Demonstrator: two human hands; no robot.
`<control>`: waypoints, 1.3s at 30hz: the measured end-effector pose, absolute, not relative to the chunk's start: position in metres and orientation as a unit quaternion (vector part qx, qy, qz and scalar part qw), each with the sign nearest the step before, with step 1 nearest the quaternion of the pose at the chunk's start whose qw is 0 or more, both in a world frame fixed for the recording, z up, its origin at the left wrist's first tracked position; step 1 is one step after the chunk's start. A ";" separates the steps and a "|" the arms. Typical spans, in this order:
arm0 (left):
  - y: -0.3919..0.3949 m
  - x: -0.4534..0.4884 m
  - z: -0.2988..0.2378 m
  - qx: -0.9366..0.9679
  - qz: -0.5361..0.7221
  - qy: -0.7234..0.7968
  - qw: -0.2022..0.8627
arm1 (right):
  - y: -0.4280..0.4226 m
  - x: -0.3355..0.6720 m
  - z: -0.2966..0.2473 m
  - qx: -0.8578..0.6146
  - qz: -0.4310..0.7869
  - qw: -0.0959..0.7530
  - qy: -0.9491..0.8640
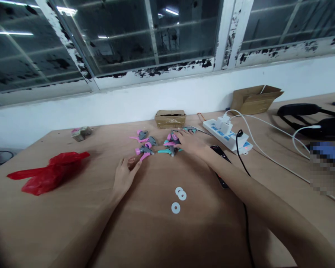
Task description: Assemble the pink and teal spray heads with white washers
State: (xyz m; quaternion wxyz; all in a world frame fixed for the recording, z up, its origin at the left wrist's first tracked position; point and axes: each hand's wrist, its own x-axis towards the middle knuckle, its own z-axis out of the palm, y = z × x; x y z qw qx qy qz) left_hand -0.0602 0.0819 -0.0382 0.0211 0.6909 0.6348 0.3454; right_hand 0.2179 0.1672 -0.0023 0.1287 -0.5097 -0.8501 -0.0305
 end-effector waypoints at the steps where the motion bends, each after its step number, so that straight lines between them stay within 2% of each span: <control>1: 0.082 -0.060 -0.039 0.693 0.339 0.636 0.021 | 0.168 0.219 -0.006 -0.500 -0.020 0.125 -0.857; 9: 0.093 -0.051 -0.036 0.701 0.299 0.647 -0.001 | 0.121 0.228 -0.001 -0.476 -0.007 0.206 -0.855; 12: 0.093 -0.050 -0.031 0.694 0.304 0.652 -0.011 | 0.093 0.226 0.007 -0.458 0.039 0.255 -0.850; 14: 0.087 -0.050 -0.025 0.687 0.318 0.653 -0.021 | 0.077 0.223 0.009 -0.465 0.127 0.302 -0.823; 16: 0.077 -0.046 -0.019 0.682 0.335 0.649 -0.029 | 0.066 0.219 0.007 -0.472 0.284 0.339 -0.763; 19: 0.053 -0.029 -0.012 0.692 0.353 0.629 -0.030 | 0.056 0.210 0.001 -0.448 0.558 0.334 -0.614; 22: 0.025 0.000 -0.012 0.745 0.355 0.564 0.010 | 0.050 0.201 -0.003 -0.395 0.698 0.333 -0.497; 26: 0.005 0.029 -0.018 0.818 0.330 0.464 0.083 | 0.046 0.199 -0.007 -0.409 0.682 0.397 -0.459; 33: 0.014 0.035 -0.022 0.821 0.252 0.455 0.235 | 0.063 0.232 -0.009 -0.443 0.607 0.499 -0.431; 39: 0.021 0.042 -0.025 0.845 0.197 0.428 0.254 | 0.062 0.223 -0.022 -0.428 0.634 0.462 -0.449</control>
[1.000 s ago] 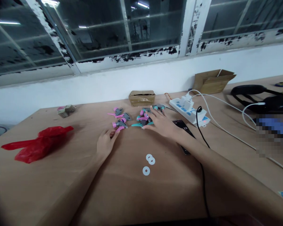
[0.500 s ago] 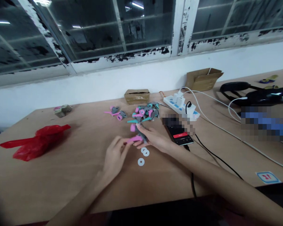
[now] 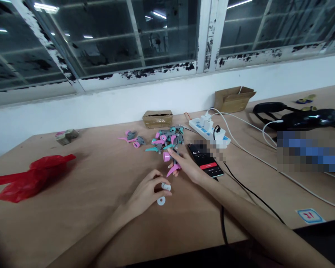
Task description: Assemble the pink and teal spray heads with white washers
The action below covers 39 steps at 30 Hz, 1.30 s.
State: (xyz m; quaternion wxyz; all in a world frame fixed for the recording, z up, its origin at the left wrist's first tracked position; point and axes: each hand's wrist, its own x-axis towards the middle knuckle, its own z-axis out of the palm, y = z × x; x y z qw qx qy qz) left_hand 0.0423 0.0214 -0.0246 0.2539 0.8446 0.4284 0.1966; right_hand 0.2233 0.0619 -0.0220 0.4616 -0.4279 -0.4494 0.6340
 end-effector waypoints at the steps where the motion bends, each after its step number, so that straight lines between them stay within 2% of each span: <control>1: 0.023 0.043 -0.025 0.839 0.197 0.432 0.266 | 0.059 0.219 -0.026 -0.425 0.637 0.462 -0.448; 11: 0.027 0.041 -0.023 0.781 0.231 0.445 0.372 | 0.047 0.210 -0.035 -0.415 0.645 0.474 -0.432; 17: 0.038 0.028 -0.025 0.660 0.365 0.447 0.482 | 0.046 0.216 -0.035 -0.404 0.679 0.476 -0.386; 22: 0.039 0.025 -0.012 0.543 0.459 0.453 0.538 | 0.041 0.214 -0.038 -0.373 0.748 0.437 -0.333; 26: 0.033 0.029 -0.003 0.525 0.470 0.430 0.564 | 0.032 0.205 -0.040 -0.357 0.768 0.404 -0.346; 30: 0.026 0.033 0.000 0.562 0.460 0.425 0.540 | 0.027 0.200 -0.040 -0.357 0.768 0.391 -0.359; 39: 0.015 0.037 -0.006 0.640 0.468 0.450 0.411 | 0.028 0.200 -0.041 -0.342 0.770 0.392 -0.371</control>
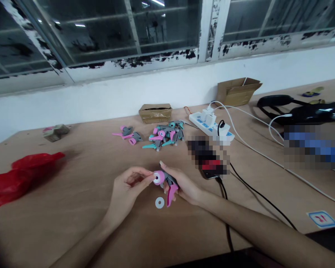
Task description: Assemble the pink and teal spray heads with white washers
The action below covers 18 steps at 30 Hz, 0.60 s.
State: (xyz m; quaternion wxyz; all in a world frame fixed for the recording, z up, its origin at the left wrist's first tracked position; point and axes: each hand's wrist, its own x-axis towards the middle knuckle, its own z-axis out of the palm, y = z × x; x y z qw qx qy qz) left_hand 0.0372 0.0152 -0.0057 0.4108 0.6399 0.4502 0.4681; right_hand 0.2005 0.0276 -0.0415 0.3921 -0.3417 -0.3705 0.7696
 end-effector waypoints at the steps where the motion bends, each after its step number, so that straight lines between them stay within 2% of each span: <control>1: 0.015 0.037 -0.007 0.647 0.469 0.449 0.400 | 0.028 0.200 -0.042 -0.339 0.771 0.389 -0.372; 4: 0.013 0.037 -0.010 0.674 0.477 0.446 0.345 | 0.028 0.200 -0.043 -0.330 0.775 0.384 -0.379; 8: 0.010 0.037 -0.008 0.742 0.471 0.433 0.201 | 0.027 0.200 -0.040 -0.325 0.783 0.378 -0.373; 10: 0.010 0.037 -0.007 0.758 0.465 0.425 0.170 | 0.027 0.201 -0.037 -0.329 0.782 0.383 -0.364; 15: 0.011 0.037 -0.008 0.747 0.448 0.426 0.244 | 0.029 0.203 -0.031 -0.351 0.739 0.390 -0.423; 18: 0.011 0.038 -0.013 0.723 0.428 0.439 0.319 | 0.027 0.206 -0.030 -0.425 0.590 0.401 -0.557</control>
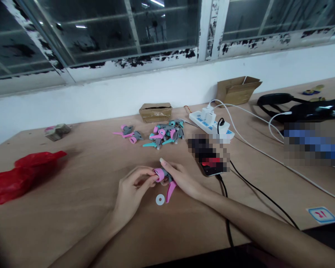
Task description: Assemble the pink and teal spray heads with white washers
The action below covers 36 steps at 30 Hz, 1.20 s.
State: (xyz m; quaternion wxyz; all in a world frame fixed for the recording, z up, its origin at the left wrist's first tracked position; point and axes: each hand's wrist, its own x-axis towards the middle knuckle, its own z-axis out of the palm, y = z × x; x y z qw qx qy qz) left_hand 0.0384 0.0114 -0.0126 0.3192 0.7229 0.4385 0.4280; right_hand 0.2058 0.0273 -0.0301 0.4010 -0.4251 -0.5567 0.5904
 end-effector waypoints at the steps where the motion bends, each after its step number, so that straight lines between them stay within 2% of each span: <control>1: 0.011 0.039 -0.015 0.712 0.426 0.441 0.343 | 0.026 0.207 -0.030 -0.450 0.518 0.402 -0.606; 4: 0.012 0.042 -0.021 0.687 0.423 0.447 0.387 | 0.023 0.207 -0.033 -0.479 0.354 0.390 -0.702; 9: 0.016 0.044 -0.026 0.664 0.427 0.457 0.409 | 0.025 0.208 -0.039 -0.465 0.270 0.377 -0.754; 14: 0.023 0.040 -0.027 0.622 0.440 0.469 0.447 | 0.028 0.220 -0.037 -0.474 0.193 0.317 -0.799; 20: 0.024 0.040 -0.025 0.612 0.432 0.476 0.460 | 0.030 0.229 -0.028 -0.382 0.016 0.302 -0.873; 23: 0.019 0.041 -0.023 0.631 0.426 0.476 0.440 | 0.030 0.228 -0.029 -0.372 -0.007 0.308 -0.876; 29: 0.012 0.041 -0.015 0.723 0.418 0.455 0.309 | 0.028 0.225 -0.030 -0.370 -0.023 0.338 -0.865; 36: 0.009 0.046 -0.013 0.739 0.404 0.466 0.272 | 0.028 0.225 -0.032 -0.354 -0.023 0.332 -0.874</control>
